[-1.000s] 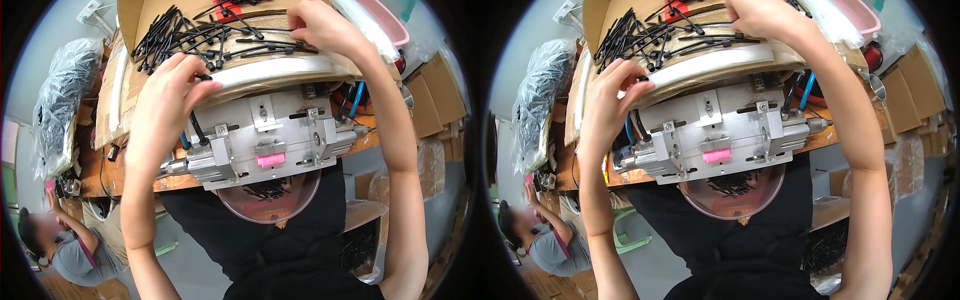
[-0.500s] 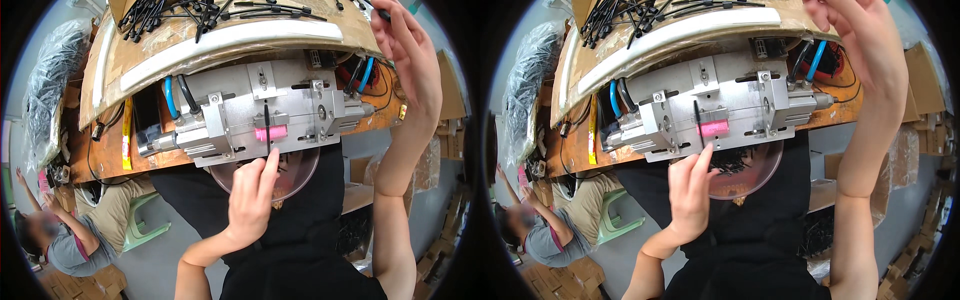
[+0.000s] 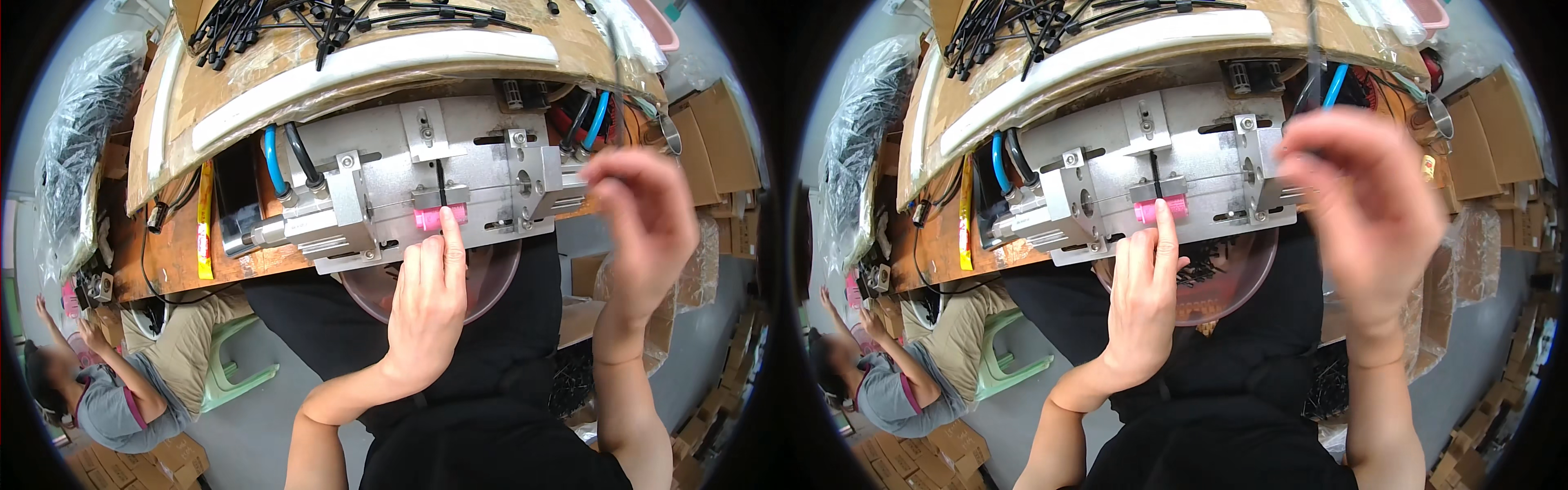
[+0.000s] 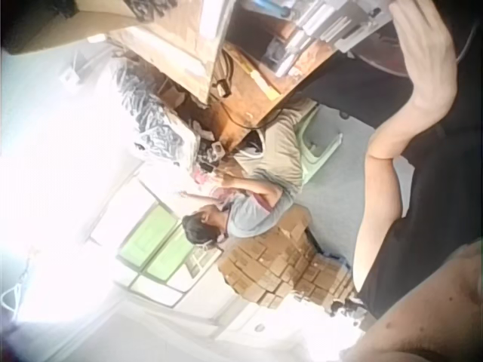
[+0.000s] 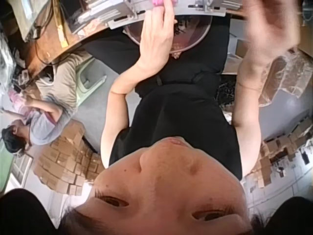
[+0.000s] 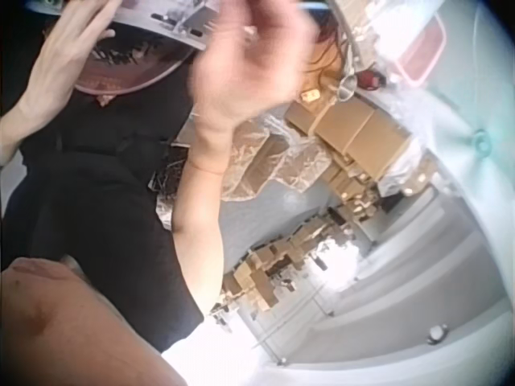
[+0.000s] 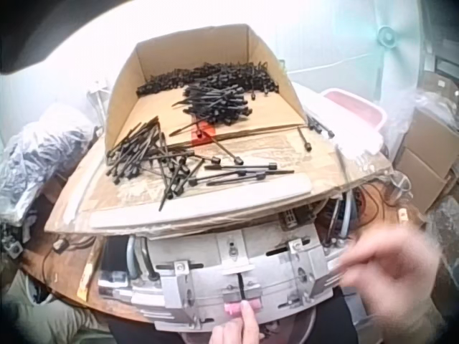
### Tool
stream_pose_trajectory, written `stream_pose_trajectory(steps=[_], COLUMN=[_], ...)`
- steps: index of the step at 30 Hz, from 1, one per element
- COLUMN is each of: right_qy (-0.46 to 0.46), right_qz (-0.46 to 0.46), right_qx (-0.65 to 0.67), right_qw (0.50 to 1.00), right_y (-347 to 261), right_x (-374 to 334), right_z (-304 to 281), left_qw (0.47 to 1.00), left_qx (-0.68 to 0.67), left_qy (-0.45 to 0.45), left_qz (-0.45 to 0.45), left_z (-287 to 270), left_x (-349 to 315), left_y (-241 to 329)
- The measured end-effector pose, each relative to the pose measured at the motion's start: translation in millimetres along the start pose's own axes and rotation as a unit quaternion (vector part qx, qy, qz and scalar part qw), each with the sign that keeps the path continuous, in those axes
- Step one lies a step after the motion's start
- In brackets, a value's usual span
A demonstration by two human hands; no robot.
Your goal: The person inserts black cable ties into a metal jig on a workbench and uses a pink tool to crimp them. They then remove the finished cable ties and place them into a clear plastic bowl on their lap. The process is repeated continuously throughout the video.
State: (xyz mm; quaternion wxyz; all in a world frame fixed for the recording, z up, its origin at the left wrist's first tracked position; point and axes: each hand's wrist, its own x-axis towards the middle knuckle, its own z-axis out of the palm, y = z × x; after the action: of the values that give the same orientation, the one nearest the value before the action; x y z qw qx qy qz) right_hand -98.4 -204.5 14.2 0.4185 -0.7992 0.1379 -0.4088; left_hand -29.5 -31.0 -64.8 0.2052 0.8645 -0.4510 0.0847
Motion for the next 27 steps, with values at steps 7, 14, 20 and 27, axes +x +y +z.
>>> stream_pose_trajectory(steps=[7, 14, 20, 27], right_qy=[-0.166, -0.215, -0.264, -0.12], right_qz=[-0.128, -0.099, -0.12, -0.208], right_qx=[-0.11, -0.119, -0.136, -0.348], right_qw=[0.972, 0.964, 0.947, 0.906], right_y=[27.3, 35.6, -0.5, 13.9], right_x=[-69.8, -72.0, -19.3, 161.2], right_z=[42.1, 59.4, 35.3, 55.4], left_qw=[0.993, 0.99, 0.99, 0.99], left_qx=[-0.1, -0.125, -0.1, 0.026], left_qy=[0.047, 0.038, 0.096, 0.112], left_qz=[-0.04, -0.053, -0.021, 0.076], left_z=[-34.2, -48.4, -81.4, -102.2], left_x=[-6.3, -16.0, 28.1, 232.7], left_y=[5.6, -0.5, -34.1, -93.6])
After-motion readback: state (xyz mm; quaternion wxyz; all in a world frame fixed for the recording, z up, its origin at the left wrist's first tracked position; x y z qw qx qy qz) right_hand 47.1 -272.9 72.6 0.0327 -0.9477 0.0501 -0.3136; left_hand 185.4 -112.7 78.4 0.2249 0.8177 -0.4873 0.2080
